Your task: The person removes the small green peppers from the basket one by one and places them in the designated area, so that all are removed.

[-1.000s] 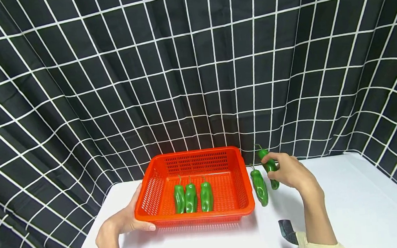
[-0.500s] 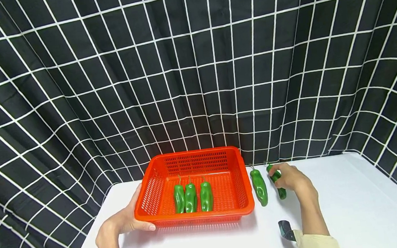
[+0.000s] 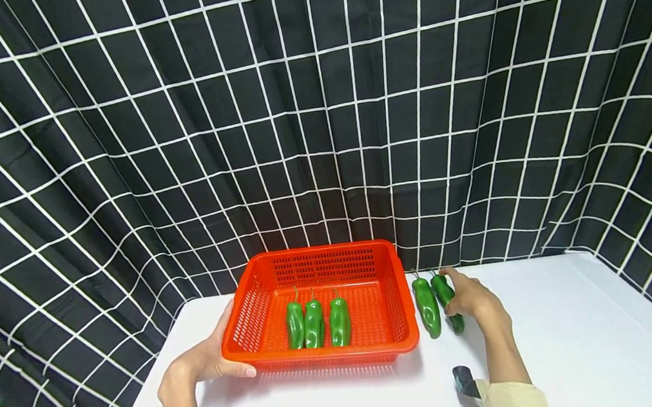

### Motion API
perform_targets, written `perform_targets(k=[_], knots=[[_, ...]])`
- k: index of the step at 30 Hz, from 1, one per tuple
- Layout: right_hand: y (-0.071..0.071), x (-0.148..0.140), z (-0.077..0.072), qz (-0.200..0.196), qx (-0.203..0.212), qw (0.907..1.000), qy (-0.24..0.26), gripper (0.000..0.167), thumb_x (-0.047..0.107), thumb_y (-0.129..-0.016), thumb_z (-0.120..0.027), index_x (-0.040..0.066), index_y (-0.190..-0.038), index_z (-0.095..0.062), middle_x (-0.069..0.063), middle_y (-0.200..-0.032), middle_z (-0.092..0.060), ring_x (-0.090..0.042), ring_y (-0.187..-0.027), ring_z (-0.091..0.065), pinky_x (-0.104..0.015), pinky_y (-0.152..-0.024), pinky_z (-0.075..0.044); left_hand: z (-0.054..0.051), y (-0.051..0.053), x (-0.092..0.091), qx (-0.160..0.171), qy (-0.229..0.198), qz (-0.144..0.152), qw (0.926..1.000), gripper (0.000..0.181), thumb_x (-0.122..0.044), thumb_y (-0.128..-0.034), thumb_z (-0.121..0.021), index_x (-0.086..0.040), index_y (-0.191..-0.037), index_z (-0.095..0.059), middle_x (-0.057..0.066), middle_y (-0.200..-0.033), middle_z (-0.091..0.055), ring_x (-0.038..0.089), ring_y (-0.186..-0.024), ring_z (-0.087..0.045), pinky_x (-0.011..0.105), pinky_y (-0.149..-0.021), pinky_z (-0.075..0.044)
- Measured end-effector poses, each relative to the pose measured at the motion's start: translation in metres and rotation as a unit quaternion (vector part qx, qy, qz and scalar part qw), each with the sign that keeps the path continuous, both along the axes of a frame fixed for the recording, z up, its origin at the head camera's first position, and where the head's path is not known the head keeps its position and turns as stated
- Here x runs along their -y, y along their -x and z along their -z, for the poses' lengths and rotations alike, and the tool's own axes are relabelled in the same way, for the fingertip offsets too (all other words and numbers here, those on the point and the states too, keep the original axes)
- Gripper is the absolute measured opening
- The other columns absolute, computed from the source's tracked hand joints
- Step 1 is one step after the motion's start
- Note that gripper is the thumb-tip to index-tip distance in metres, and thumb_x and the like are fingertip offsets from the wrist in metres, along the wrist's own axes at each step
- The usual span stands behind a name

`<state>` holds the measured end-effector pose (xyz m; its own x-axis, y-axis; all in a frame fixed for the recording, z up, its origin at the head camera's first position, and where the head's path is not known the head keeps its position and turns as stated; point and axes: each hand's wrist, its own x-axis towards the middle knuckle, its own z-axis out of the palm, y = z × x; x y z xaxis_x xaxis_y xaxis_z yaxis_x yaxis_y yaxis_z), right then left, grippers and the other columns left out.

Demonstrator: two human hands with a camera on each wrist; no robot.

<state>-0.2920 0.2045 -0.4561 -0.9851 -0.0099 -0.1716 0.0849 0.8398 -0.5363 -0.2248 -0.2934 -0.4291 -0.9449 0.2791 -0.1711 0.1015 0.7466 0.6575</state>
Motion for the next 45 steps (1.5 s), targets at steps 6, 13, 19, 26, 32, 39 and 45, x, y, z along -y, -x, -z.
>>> perform_targets(k=[6, 13, 19, 26, 32, 39, 45], knots=[[-0.001, 0.001, 0.001, 0.023, 0.007, 0.9997, 0.005, 0.086, 0.005, -0.073, -0.085, -0.004, -0.148, -0.045, -0.037, -0.13, -0.06, -0.048, -0.112, -0.06, -0.072, -0.101, -0.049, 0.0, 0.0, 0.0, 0.0, 0.002, -0.002, 1.0, 0.15, -0.041, -0.0655, -0.099, -0.016, -0.168, 0.007, 0.017, -0.175, -0.014, 0.04, -0.147, -0.042, 0.061, -0.117, -0.039], [-0.001, 0.002, 0.003, 0.016, 0.012, 0.9997, 0.015, 0.086, 0.007, -0.075, -0.087, -0.009, -0.148, -0.044, -0.033, -0.118, -0.065, -0.042, -0.105, -0.062, -0.067, -0.099, -0.051, 0.0, 0.0, 0.0, -0.004, -0.001, 0.008, 1.0, 0.15, -0.04, -0.0661, -0.099, -0.014, -0.168, 0.008, 0.019, -0.176, -0.012, 0.04, -0.148, -0.041, 0.06, -0.117, -0.038], [-0.002, 0.001, 0.005, 0.005, 0.011, 0.9998, 0.018, 0.086, 0.011, -0.077, -0.087, -0.013, -0.146, -0.043, -0.03, -0.114, -0.066, -0.039, -0.101, -0.062, -0.063, -0.097, -0.052, 0.0, 0.001, 0.0, -0.005, 0.003, 0.008, 0.9999, 0.149, -0.041, -0.0661, -0.098, -0.015, -0.168, 0.007, 0.018, -0.175, -0.014, 0.039, -0.147, -0.043, 0.059, -0.116, -0.04], [-0.004, 0.0, 0.002, 0.003, 0.014, 0.9999, 0.005, 0.089, 0.019, -0.08, -0.087, -0.014, -0.148, -0.04, -0.036, -0.126, -0.062, -0.044, -0.108, -0.062, -0.066, -0.1, -0.051, 0.0, 0.001, 0.0, -0.003, 0.007, 0.007, 0.9999, 0.15, -0.041, -0.0662, -0.098, -0.014, -0.168, 0.008, 0.018, -0.175, -0.013, 0.04, -0.147, -0.043, 0.06, -0.117, -0.039], [-0.008, 0.0, -0.011, -0.005, -0.027, 0.9996, 0.004, 0.089, 0.022, -0.086, -0.082, -0.014, -0.152, -0.034, -0.042, -0.147, -0.048, -0.06, -0.132, -0.051, -0.072, -0.106, -0.044, 0.0, 0.001, 0.0, -0.004, 0.002, 0.006, 1.0, 0.149, -0.041, -0.066, -0.099, -0.014, -0.168, 0.007, 0.018, -0.176, -0.013, 0.04, -0.147, -0.042, 0.06, -0.117, -0.039], [-0.013, 0.022, -0.03, 0.018, -0.079, 0.9966, 0.013, 0.076, 0.019, -0.09, -0.077, -0.008, -0.152, -0.041, -0.039, -0.143, -0.055, -0.057, -0.125, -0.058, -0.073, -0.1, -0.049, 0.001, 0.001, 0.001, -0.012, 0.001, 0.011, 0.9999, 0.148, -0.039, -0.0661, -0.099, -0.015, -0.168, 0.006, 0.017, -0.175, -0.013, 0.039, -0.147, -0.042, 0.059, -0.116, -0.04], [-0.02, 0.047, -0.042, 0.003, -0.123, 0.9923, 0.016, 0.067, 0.015, -0.091, -0.077, -0.005, -0.148, -0.047, -0.037, -0.14, -0.059, -0.053, -0.123, -0.061, -0.069, -0.098, -0.052, 0.002, 0.001, 0.002, -0.015, 0.0, 0.015, 0.9998, 0.149, -0.039, -0.0657, -0.099, -0.014, -0.168, 0.006, 0.017, -0.176, -0.011, 0.039, -0.147, -0.041, 0.058, -0.116, -0.041]])
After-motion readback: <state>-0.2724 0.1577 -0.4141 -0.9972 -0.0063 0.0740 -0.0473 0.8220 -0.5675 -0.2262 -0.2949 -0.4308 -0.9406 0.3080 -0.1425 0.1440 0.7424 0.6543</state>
